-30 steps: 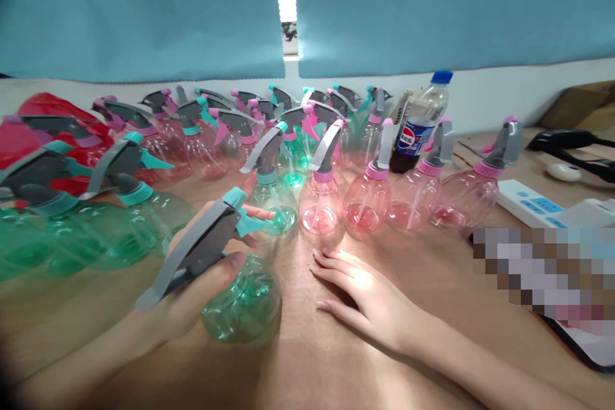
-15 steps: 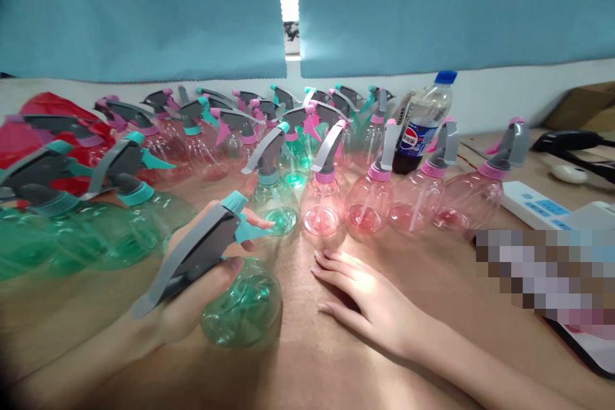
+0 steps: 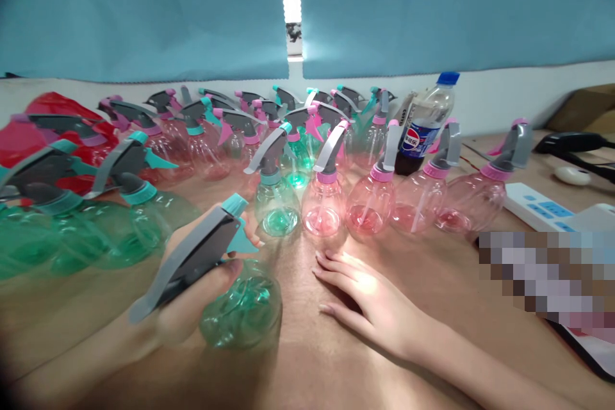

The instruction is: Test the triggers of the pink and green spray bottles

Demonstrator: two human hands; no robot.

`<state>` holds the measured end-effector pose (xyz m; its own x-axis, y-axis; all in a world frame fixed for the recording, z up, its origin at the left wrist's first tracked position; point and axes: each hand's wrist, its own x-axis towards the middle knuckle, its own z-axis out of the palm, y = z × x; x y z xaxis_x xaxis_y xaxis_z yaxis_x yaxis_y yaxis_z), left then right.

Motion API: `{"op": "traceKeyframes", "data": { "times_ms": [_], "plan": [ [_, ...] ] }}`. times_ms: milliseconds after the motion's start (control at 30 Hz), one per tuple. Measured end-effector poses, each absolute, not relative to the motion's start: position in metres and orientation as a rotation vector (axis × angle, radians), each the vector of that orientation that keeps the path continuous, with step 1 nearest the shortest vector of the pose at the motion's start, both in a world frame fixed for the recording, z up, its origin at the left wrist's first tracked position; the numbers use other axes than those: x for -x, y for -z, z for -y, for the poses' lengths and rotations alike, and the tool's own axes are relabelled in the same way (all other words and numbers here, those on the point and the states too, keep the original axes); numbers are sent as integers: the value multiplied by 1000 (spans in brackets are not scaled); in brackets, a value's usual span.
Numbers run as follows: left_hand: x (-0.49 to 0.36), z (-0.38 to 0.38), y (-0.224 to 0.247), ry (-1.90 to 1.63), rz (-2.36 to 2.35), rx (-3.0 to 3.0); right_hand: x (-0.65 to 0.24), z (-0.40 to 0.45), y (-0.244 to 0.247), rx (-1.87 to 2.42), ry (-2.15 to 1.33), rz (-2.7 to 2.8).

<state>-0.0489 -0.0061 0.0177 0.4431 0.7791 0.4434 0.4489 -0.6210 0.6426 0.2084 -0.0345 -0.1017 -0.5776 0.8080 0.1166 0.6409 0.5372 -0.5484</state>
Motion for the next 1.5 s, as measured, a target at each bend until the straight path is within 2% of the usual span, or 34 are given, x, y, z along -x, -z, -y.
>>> {"op": "traceKeyframes", "data": {
  "times_ms": [567, 1500],
  "plan": [
    [45, 8, -9, -1138, -1010, -2133, -208, 35, 100, 1188, -659, 2410],
    [44, 9, -9, -1114, -1044, -2121, -208, 35, 100, 1163, -668, 2395]
  ]
}}
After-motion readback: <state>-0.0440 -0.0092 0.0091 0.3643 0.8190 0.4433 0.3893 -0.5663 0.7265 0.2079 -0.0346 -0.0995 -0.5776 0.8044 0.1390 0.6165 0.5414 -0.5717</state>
